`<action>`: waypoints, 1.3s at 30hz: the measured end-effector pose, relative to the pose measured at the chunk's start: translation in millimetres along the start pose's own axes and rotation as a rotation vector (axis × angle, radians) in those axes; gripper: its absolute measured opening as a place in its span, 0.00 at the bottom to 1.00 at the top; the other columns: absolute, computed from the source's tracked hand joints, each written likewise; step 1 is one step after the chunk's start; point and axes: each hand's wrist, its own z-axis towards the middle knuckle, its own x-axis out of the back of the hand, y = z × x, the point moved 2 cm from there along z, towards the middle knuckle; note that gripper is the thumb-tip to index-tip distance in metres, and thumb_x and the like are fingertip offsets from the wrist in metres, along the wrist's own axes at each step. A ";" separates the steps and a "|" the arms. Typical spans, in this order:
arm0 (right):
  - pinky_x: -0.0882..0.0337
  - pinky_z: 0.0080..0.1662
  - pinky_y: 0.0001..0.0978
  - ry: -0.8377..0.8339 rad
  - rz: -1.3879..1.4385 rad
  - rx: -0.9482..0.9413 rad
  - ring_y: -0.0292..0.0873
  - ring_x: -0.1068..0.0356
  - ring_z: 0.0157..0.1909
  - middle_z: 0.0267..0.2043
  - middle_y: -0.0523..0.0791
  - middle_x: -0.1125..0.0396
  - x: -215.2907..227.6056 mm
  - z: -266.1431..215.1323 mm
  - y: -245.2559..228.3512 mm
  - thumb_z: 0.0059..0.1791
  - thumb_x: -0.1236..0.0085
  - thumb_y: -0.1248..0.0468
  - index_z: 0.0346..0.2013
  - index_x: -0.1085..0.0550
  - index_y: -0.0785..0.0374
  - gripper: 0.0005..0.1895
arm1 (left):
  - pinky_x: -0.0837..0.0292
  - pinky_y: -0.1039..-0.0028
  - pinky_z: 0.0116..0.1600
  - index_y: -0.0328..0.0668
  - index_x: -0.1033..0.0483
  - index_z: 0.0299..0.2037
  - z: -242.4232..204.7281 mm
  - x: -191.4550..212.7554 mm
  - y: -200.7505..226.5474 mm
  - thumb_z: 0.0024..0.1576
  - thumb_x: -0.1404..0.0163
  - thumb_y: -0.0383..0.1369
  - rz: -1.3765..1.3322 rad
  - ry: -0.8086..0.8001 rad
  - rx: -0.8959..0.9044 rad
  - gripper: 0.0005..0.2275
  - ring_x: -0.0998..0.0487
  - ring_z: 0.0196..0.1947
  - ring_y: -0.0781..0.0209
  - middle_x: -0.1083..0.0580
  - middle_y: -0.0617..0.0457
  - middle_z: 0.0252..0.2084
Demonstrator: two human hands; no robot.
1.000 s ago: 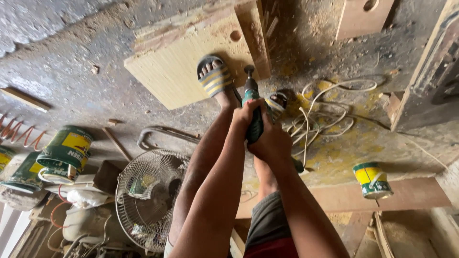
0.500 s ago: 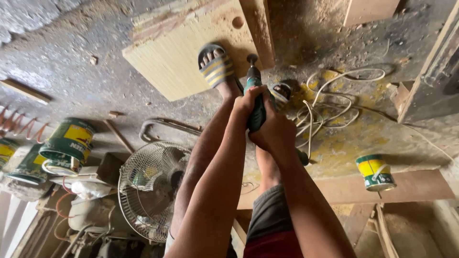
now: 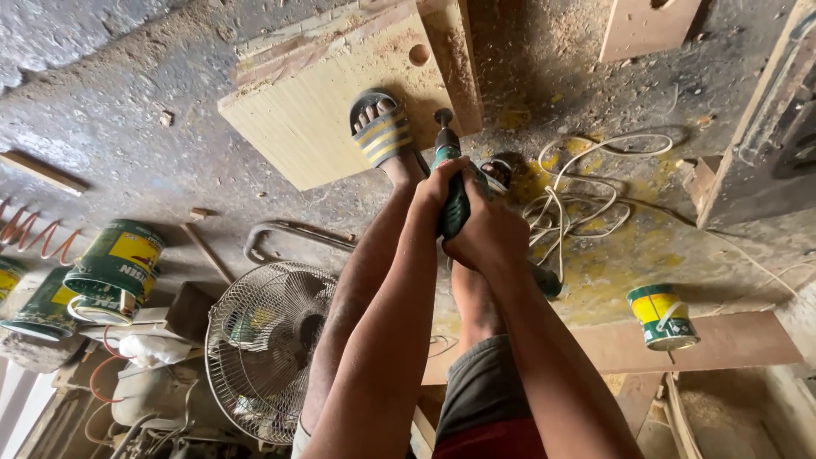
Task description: Using a power drill with a large bit to bore holes into wooden boards using a template for alignment.
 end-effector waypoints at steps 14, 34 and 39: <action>0.28 0.49 0.60 -0.001 -0.033 0.040 0.69 0.27 0.49 0.49 0.64 0.33 19.3 -11.6 -14.1 0.41 0.41 0.48 0.75 0.49 0.49 0.50 | 0.34 0.65 0.67 0.37 0.19 0.52 12.6 -7.9 -2.9 0.43 0.44 0.57 -0.080 -0.045 -0.075 0.34 0.25 0.58 0.51 0.23 0.42 0.54; 0.27 0.49 0.60 0.002 -0.206 0.049 0.71 0.27 0.49 0.48 0.61 0.34 12.2 2.2 0.7 0.37 0.37 0.46 0.76 0.50 0.40 0.55 | 0.38 0.62 0.70 0.45 0.23 0.60 11.1 -24.5 -5.5 0.47 0.48 0.57 -0.150 -0.119 -0.130 0.34 0.28 0.63 0.49 0.25 0.39 0.59; 0.29 0.53 0.61 -0.046 -0.092 -0.014 0.71 0.28 0.52 0.52 0.61 0.34 21.1 -7.8 -3.3 0.38 0.41 0.48 0.75 0.51 0.39 0.53 | 0.30 0.66 0.61 0.25 0.23 0.54 -24.9 -7.7 6.7 0.44 0.46 0.55 -0.142 0.003 -0.027 0.37 0.24 0.56 0.50 0.25 0.38 0.56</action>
